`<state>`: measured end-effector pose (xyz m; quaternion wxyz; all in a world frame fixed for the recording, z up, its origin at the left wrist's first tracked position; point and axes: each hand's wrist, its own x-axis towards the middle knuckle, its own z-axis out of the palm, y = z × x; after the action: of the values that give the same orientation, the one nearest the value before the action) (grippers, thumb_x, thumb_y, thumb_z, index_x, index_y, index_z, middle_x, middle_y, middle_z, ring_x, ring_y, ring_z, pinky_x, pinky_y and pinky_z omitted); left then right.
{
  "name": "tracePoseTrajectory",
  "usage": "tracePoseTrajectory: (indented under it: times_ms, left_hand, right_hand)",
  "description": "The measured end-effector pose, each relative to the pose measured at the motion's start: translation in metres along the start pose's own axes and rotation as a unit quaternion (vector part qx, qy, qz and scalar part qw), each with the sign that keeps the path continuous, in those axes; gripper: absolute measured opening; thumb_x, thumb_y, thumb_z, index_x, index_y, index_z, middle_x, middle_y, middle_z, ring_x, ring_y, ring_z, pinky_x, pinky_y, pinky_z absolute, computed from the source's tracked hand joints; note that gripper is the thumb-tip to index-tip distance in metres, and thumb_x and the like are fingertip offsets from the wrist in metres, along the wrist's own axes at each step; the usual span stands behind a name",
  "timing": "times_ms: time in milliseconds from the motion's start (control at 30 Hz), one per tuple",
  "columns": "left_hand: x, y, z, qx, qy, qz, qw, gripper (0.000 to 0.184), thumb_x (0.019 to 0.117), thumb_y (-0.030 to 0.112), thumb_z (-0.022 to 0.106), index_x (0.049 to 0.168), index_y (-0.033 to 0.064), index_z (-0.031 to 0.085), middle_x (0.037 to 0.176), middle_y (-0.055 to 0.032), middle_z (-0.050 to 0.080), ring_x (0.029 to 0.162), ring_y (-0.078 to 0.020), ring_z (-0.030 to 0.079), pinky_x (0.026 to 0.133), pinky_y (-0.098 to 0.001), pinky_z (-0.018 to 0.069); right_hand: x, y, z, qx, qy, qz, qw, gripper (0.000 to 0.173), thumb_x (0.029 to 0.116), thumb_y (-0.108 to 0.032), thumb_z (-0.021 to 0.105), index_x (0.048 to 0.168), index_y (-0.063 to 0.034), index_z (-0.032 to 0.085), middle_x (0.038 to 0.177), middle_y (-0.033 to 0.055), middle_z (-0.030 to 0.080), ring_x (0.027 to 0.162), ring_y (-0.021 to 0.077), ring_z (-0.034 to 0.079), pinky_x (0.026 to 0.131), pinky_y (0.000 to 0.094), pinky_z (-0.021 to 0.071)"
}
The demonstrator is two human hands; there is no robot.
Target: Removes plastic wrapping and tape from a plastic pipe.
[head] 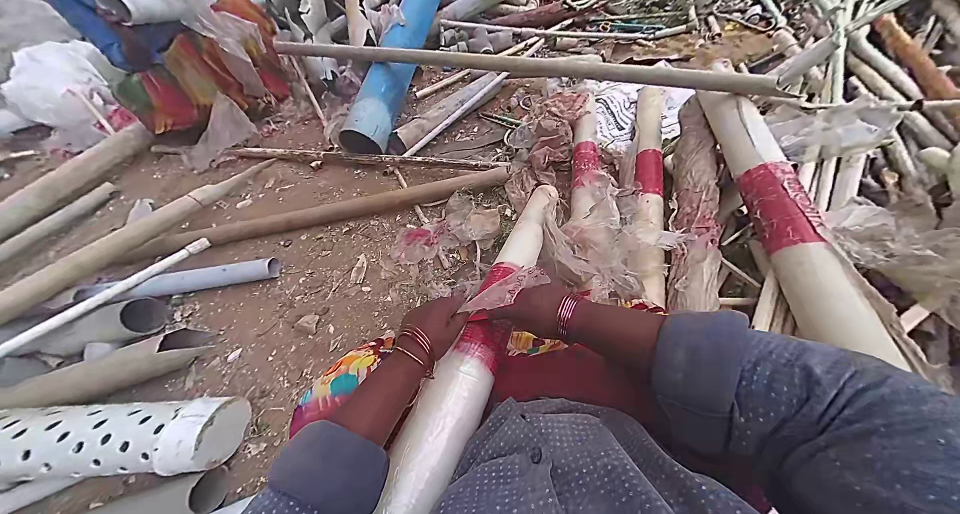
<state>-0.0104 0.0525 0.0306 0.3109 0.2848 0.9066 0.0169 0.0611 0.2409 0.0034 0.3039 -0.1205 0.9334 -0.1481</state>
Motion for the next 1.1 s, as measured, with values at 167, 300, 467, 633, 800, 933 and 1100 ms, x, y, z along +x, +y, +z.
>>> tracePoseTrajectory:
  times_ms: [167,300,467,633,800,933,1100]
  left_hand:
    - [0.008,-0.014,0.009,-0.030,0.028,-0.029,0.999,0.045,0.1117,0.029,0.040,0.115,-0.0075,0.065,0.120,-0.0260,0.066,0.116,-0.0400,0.063,0.099,-0.0594,0.0449]
    - [0.015,-0.015,0.011,-0.068,0.057,-0.027,0.996,0.045,0.1115,0.026,0.039,0.099,-0.0101,0.062,0.105,-0.0269,0.064,0.103,-0.0395,0.063,0.091,-0.0579,0.0452]
    - [0.018,-0.014,0.010,-0.085,0.080,-0.029,0.993,0.049,0.1118,0.031,0.040,0.093,-0.0087,0.060,0.091,-0.0234,0.061,0.091,-0.0368,0.061,0.084,-0.0555,0.0451]
    - [0.023,-0.027,0.014,-0.202,0.113,-0.038,0.972,0.049,0.1133,0.026,0.032,0.106,-0.0096,0.064,0.092,-0.0202,0.066,0.086,-0.0280,0.065,0.085,-0.0470,0.0501]
    - [0.024,-0.028,0.007,-0.191,-0.027,-0.064,0.979,0.060,0.1093,0.046,0.043,0.132,-0.0083,0.053,0.121,-0.0294,0.061,0.111,-0.0386,0.062,0.100,-0.0549,0.0465]
    - [0.023,-0.012,0.010,-0.085,-0.087,-0.092,0.988,0.071,0.0993,0.052,0.062,0.133,-0.0098,0.056,0.131,-0.0310,0.060,0.128,-0.0423,0.056,0.110,-0.0588,0.0398]
    - [0.018,-0.013,0.011,-0.150,-0.039,-0.067,0.986,0.045,0.1094,0.030,0.050,0.127,-0.0110,0.058,0.123,-0.0297,0.062,0.117,-0.0382,0.060,0.105,-0.0536,0.0419]
  right_hand:
    - [-0.022,0.098,0.004,-0.007,0.038,0.059,0.998,0.046,0.1111,-0.027,0.043,0.156,-0.0362,0.044,0.121,0.0306,0.064,0.104,0.0504,0.065,0.086,0.0670,0.0489]
    - [-0.035,0.141,0.019,-0.008,0.052,0.154,0.987,0.047,0.1116,-0.035,0.041,0.158,-0.0388,0.040,0.116,0.0263,0.067,0.102,0.0452,0.066,0.086,0.0619,0.0490]
    - [-0.021,0.116,0.013,0.006,0.041,0.160,0.986,0.044,0.1114,-0.035,0.041,0.155,-0.0306,0.047,0.119,0.0258,0.066,0.107,0.0456,0.066,0.087,0.0636,0.0489]
    - [-0.028,0.101,0.006,0.025,0.022,0.155,0.987,0.046,0.1120,-0.034,0.039,0.157,-0.0258,0.044,0.125,0.0284,0.064,0.112,0.0477,0.063,0.091,0.0655,0.0465]
    - [-0.038,0.069,-0.002,0.020,0.002,0.139,0.990,0.050,0.1123,-0.032,0.039,0.162,-0.0287,0.034,0.131,0.0315,0.060,0.116,0.0508,0.061,0.093,0.0671,0.0453]
    - [-0.044,0.051,-0.003,0.014,-0.002,0.130,0.991,0.050,0.1121,-0.029,0.040,0.161,-0.0258,0.036,0.131,0.0336,0.059,0.118,0.0527,0.059,0.094,0.0682,0.0446]
    - [-0.047,0.045,-0.002,0.010,-0.002,0.136,0.991,0.050,0.1125,-0.031,0.039,0.162,-0.0274,0.034,0.132,0.0330,0.059,0.118,0.0528,0.059,0.095,0.0680,0.0442]
